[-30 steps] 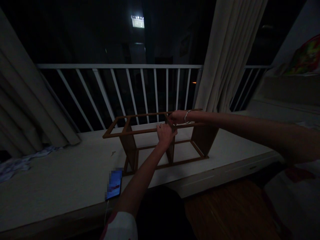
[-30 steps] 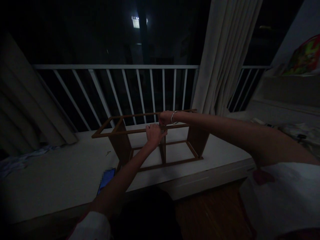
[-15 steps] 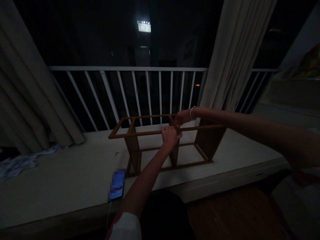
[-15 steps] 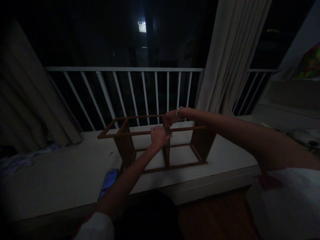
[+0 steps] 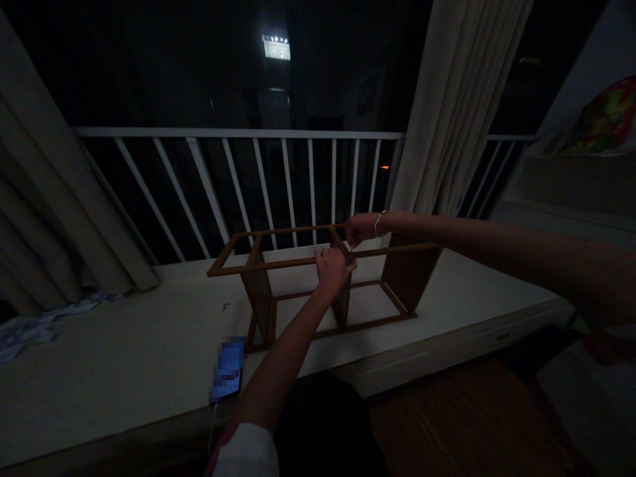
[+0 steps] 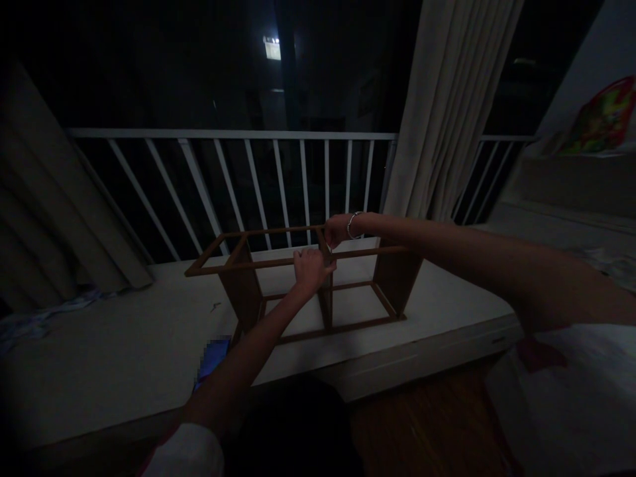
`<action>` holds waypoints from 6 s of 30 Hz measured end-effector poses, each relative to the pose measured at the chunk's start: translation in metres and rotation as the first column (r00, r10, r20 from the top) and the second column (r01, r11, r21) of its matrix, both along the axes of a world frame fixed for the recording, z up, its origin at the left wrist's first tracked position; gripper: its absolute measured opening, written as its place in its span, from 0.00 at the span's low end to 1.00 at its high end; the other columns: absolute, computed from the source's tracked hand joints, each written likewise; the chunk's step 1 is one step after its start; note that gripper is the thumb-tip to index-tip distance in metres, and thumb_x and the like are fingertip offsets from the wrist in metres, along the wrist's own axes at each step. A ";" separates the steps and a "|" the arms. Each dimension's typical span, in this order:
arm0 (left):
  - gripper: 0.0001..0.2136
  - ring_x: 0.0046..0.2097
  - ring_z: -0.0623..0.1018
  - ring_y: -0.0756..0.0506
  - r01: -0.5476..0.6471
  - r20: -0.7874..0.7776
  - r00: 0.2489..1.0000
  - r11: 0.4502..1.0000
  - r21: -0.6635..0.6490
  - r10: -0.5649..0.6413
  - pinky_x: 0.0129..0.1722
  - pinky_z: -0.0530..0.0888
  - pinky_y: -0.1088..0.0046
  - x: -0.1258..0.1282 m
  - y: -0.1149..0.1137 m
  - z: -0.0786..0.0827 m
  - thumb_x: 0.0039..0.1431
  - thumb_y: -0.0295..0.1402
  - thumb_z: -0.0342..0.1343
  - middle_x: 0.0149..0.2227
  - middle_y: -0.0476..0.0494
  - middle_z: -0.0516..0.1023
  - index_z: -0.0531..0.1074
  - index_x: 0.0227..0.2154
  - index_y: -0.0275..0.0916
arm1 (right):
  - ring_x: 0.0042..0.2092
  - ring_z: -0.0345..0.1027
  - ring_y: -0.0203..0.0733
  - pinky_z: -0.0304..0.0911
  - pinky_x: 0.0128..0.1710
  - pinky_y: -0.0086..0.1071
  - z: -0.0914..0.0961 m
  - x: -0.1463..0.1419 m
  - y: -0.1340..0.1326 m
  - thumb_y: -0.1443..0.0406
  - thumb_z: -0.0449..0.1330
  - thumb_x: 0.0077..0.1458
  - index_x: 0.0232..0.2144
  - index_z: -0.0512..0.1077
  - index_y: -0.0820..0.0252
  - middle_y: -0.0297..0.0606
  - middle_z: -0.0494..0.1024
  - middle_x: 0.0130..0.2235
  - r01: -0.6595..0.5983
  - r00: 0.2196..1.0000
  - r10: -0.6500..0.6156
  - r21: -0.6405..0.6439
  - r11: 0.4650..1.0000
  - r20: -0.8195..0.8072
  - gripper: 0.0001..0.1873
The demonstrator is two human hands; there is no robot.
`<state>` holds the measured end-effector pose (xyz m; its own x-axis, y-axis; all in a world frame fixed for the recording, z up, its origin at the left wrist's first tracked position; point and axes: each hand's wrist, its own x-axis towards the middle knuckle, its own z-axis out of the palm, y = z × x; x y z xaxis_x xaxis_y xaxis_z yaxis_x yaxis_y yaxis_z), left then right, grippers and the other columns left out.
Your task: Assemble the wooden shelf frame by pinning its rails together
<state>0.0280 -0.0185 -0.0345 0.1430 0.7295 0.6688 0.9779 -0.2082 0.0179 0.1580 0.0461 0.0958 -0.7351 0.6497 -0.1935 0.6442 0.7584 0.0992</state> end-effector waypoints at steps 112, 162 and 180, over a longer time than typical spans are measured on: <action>0.25 0.41 0.70 0.38 0.017 0.002 1.000 0.997 -0.080 -0.016 0.43 0.58 0.60 0.000 0.000 0.002 0.53 0.53 0.45 0.36 0.33 0.73 0.71 0.36 0.33 | 0.35 0.70 0.33 0.57 0.32 0.22 -0.016 0.009 -0.009 0.65 0.60 0.45 0.34 0.77 0.57 0.32 0.78 0.33 0.093 0.991 -0.081 0.110 0.990 -0.109 0.11; 0.23 0.42 0.69 0.39 0.006 0.002 1.000 0.998 -0.063 -0.006 0.43 0.59 0.61 0.001 -0.008 0.007 0.55 0.50 0.45 0.38 0.34 0.70 0.71 0.37 0.33 | 0.35 0.69 0.34 0.57 0.32 0.22 -0.020 0.009 -0.050 0.65 0.58 0.45 0.34 0.75 0.61 0.35 0.78 0.33 0.127 0.972 -0.100 0.120 0.985 -0.211 0.12; 0.23 0.43 0.67 0.39 0.032 0.018 0.999 0.997 -0.076 -0.031 0.44 0.58 0.61 0.000 -0.009 0.007 0.56 0.50 0.43 0.39 0.33 0.71 0.70 0.39 0.34 | 0.35 0.67 0.34 0.54 0.33 0.24 -0.034 0.003 -0.036 0.66 0.55 0.47 0.32 0.74 0.61 0.36 0.76 0.32 0.204 0.942 -0.141 0.185 0.961 -0.305 0.10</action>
<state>0.0278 -0.0272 -0.0277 0.1558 0.7736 0.6143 0.9703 -0.2364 0.0515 0.1609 0.0098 0.0623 -0.6118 0.7739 0.1637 0.7877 0.6151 0.0360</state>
